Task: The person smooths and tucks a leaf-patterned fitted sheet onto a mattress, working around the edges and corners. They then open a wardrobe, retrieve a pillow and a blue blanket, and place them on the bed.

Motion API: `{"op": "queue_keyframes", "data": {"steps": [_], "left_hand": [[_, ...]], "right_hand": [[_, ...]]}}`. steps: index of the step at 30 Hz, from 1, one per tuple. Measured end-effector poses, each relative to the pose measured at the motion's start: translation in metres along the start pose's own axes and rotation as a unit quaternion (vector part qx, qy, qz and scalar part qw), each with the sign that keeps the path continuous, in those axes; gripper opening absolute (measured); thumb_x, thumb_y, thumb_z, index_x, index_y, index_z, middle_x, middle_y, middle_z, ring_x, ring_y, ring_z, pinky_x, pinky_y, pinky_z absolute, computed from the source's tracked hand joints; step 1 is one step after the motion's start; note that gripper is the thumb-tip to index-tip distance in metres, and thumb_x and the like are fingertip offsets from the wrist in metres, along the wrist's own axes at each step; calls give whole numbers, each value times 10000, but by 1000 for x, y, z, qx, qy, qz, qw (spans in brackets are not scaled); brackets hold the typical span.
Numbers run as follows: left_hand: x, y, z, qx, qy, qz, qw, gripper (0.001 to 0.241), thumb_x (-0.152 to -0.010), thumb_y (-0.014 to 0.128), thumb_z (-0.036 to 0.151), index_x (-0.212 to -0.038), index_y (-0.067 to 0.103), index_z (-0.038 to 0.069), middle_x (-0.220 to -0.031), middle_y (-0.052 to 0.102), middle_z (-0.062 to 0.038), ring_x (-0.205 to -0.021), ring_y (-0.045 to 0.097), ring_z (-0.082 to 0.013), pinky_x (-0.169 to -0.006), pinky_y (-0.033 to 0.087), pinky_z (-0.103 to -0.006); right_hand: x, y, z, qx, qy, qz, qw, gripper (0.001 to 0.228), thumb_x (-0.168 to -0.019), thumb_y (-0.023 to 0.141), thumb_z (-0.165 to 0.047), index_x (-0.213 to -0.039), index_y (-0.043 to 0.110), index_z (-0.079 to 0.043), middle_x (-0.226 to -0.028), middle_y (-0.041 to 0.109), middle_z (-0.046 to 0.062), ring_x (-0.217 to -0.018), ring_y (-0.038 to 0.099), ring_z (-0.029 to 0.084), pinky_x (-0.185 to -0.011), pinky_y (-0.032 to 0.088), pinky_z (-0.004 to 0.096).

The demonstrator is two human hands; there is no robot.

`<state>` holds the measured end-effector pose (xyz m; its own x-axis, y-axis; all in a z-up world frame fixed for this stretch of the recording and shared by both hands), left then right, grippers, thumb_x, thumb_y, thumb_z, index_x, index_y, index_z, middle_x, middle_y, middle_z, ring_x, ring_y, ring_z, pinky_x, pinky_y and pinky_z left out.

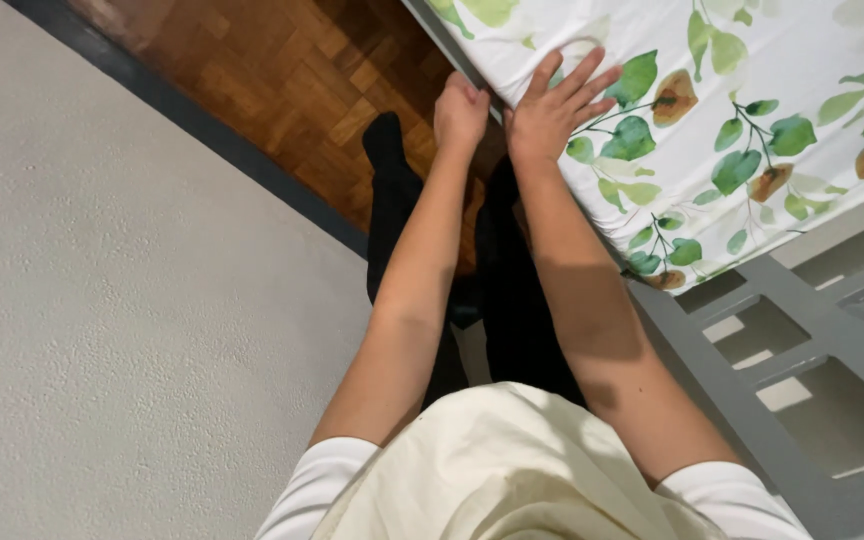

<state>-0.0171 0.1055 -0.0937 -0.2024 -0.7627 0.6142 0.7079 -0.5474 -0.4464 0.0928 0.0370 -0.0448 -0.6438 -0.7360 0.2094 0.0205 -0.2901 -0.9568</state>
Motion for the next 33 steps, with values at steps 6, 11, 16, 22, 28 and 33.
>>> {"op": "queue_keyframes", "data": {"steps": [6,11,16,22,28,33], "left_hand": [[27,22,-24,178,66,-35,981,350,-862,684,15,-1120,466,107,-832,615,-35,-669,600,-140,-625,552,-284],[72,23,-11,109,65,-63,990,248,-853,709,53,-1074,607,102,-854,664,-14,-641,619,-134,-625,556,-276],[113,38,9,42,70,-81,993,128,-840,745,124,-949,688,88,-789,647,-10,-633,589,-146,-621,529,-283],[130,71,9,-105,-31,-181,977,230,-937,686,372,-1095,698,205,-981,717,-38,-1025,740,-265,-897,605,-443],[134,103,-4,-107,-148,-145,972,470,-923,670,421,-1249,422,191,-1201,698,-148,-1116,724,-353,-920,587,-556],[144,112,16,-124,-139,-71,980,519,-859,682,332,-1206,362,115,-1137,653,-152,-985,699,-385,-840,543,-512]], "right_hand": [[11,-11,20,-42,-68,20,997,1212,-889,977,-567,-1646,152,-105,-1607,-184,382,-1429,-146,688,-1102,47,876],[36,-63,71,-108,-138,-91,980,1103,-931,907,-355,-1730,176,-145,-1677,-67,242,-1512,-87,532,-1199,36,793],[87,-50,135,-149,-122,-93,977,1050,-859,899,-221,-1693,270,-121,-1712,48,165,-1547,-3,456,-1167,48,801],[147,-26,189,-119,33,-102,987,1230,-771,1001,-254,-1696,194,-168,-1688,-22,247,-1469,15,628,-1016,213,917],[155,25,202,-65,41,-43,996,1377,-682,1092,-305,-1690,163,-175,-1661,-24,315,-1407,12,709,-965,276,914],[157,36,199,-29,59,-26,997,937,-941,748,-82,-1701,210,-196,-1678,-19,273,-1467,29,661,-1052,202,909]]}}
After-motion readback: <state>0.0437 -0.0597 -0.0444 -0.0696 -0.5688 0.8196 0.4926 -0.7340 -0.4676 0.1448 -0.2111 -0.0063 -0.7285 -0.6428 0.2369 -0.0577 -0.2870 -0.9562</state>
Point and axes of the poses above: each hand's wrist, its own x-axis away from the middle knuckle, its own y-axis out of the palm, z = x × y, the point moved 2 cm from there along -x, towards the middle knuckle
